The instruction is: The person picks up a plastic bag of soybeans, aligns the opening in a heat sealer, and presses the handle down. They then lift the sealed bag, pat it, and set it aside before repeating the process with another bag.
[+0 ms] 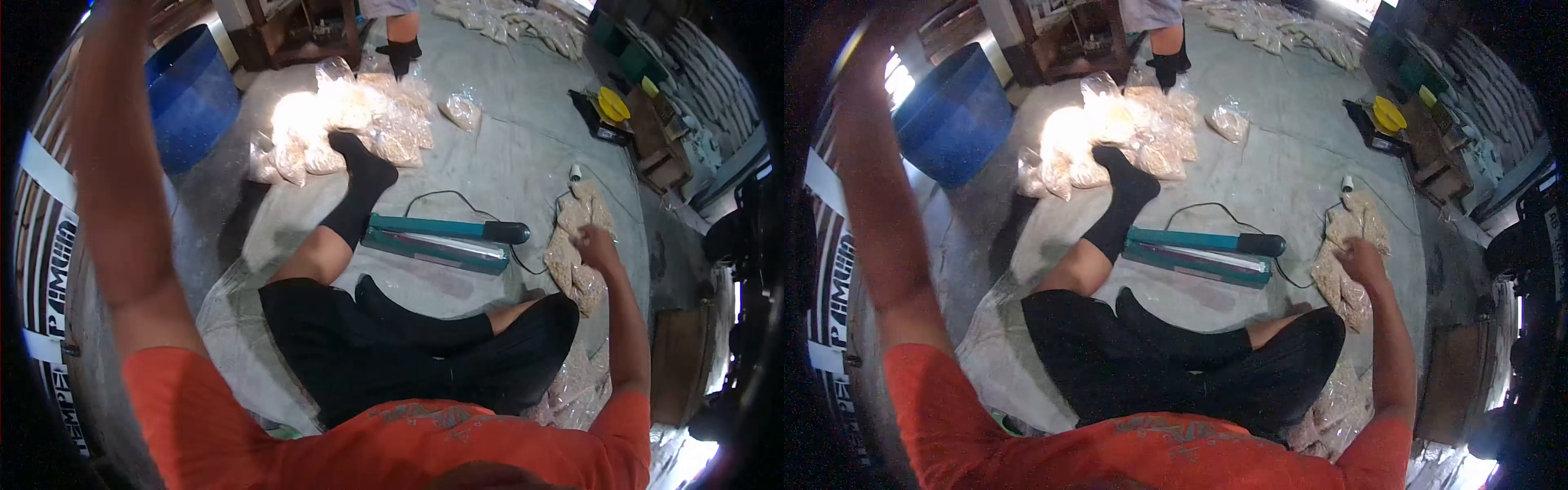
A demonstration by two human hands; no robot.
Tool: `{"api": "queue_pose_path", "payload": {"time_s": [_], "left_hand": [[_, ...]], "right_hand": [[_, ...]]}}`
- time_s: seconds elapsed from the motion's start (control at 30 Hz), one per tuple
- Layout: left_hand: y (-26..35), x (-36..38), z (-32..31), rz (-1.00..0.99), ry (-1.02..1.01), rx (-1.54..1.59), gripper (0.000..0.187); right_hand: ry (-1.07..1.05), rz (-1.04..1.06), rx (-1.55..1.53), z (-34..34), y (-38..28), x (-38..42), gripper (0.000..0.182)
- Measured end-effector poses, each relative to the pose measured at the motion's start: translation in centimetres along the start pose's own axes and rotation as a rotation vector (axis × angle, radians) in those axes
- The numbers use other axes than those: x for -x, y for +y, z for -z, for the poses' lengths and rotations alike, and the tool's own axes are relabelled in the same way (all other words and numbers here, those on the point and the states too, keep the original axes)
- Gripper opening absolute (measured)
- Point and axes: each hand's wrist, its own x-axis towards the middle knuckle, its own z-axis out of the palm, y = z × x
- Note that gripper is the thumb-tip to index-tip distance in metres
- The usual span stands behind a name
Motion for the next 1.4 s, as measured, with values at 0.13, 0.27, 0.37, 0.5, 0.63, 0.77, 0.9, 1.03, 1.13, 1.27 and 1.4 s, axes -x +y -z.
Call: {"api": "queue_pose_path", "payload": {"time_s": [0.13,0.27,0.37,0.5,0.63,0.77,0.9,1.03,1.13,1.27,1.4], "left_hand": [[1.2,19.5,-26.3,0.219,0.499,0.256,0.032],[3.9,37.6,-44.1,0.933,0.040,0.288,0.043],[2.4,36.4,-43.7,0.924,-0.309,0.348,0.043],[-0.7,33.2,-44.7,1.174,-0.528,0.690,0.050],[-2.1,35.7,-48.1,1.179,-0.497,0.570,0.054],[-2.8,35.4,-47.2,1.204,-0.510,0.589,0.056],[-2.8,35.7,-47.2,1.142,-0.466,0.635,0.056],[-1.7,34.6,-46.4,1.061,-0.287,0.674,0.047],[2.0,31.6,-42.8,0.839,0.087,0.661,0.030],[14.0,27.4,-34.6,0.297,0.018,1.080,0.051],[24.0,28.2,-33.7,0.256,0.088,1.145,0.060]], "right_hand": [[0.099,0.240,-0.218,3.4,-10.1,-6.7,0.047],[-0.099,0.530,-0.186,-0.4,-23.2,-14.8,0.044],[-0.194,0.802,-0.158,-7.2,-33.7,-21.7,0.048],[0.143,0.604,-0.276,-16.4,-46.0,-32.1,0.052],[0.470,0.491,-0.614,-20.2,-52.7,-36.8,0.042],[0.444,0.630,-0.594,-19.1,-52.7,-37.8,0.020],[0.387,0.896,-0.484,-11.6,-44.9,-31.7,0.022],[0.732,0.968,-0.277,2.5,-36.0,-16.9,0.032],[0.919,0.906,-0.270,9.2,-28.6,-6.6,0.035],[0.974,0.547,-0.685,8.4,-23.5,5.9,0.022],[0.541,0.363,-1.010,-0.7,-20.0,12.5,0.012]]}}
